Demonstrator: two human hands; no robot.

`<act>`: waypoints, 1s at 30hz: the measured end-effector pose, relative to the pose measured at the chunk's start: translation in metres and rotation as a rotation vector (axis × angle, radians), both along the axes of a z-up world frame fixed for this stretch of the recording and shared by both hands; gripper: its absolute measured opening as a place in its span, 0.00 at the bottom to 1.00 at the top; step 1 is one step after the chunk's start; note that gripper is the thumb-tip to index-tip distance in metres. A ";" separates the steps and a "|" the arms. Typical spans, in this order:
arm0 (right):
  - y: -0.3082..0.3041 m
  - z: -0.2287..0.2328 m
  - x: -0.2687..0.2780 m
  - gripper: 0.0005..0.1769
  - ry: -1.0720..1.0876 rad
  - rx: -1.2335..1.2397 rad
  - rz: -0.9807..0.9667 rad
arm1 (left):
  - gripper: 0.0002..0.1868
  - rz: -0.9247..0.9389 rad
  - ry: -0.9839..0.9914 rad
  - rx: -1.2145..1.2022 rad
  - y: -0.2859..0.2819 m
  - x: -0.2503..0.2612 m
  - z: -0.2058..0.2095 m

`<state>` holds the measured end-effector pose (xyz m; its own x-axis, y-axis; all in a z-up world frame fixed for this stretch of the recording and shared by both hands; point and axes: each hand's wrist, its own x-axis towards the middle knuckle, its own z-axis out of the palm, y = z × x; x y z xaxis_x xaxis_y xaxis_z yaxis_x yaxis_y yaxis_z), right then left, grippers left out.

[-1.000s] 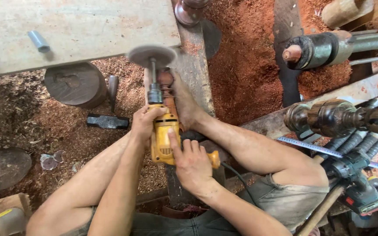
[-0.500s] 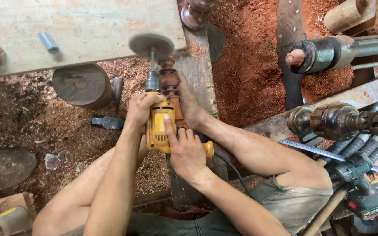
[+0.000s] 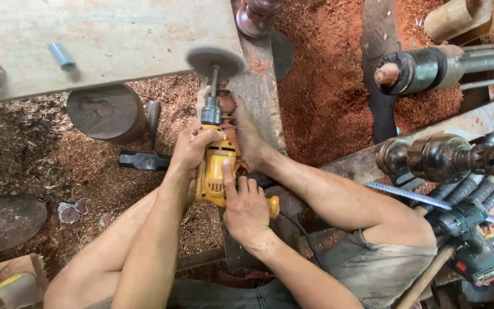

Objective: Sand and polish decorative wooden spindles using an electric drill with a wire-brush or sanding attachment.

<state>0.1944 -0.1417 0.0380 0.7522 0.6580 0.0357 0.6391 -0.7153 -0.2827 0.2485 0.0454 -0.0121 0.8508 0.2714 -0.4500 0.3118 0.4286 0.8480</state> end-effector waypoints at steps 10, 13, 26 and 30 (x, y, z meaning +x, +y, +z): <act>0.011 -0.010 0.013 0.57 0.010 -0.043 0.187 | 0.09 0.131 0.091 0.018 0.023 -0.022 -0.031; 0.004 -0.016 0.006 0.57 -0.044 -0.018 0.180 | 0.10 0.182 0.013 -0.123 0.014 -0.021 -0.023; -0.026 0.002 -0.010 0.61 0.061 0.073 0.030 | 0.12 -0.020 0.160 0.157 -0.022 -0.022 0.018; -0.038 0.014 -0.028 0.59 0.070 0.039 0.110 | 0.09 -0.004 0.263 0.130 -0.030 -0.051 0.038</act>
<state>0.1664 -0.1799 0.0516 0.6772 0.7357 0.0125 0.6907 -0.6297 -0.3556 0.1970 0.0153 0.0256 0.7106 0.3380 -0.6170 0.5296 0.3203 0.7854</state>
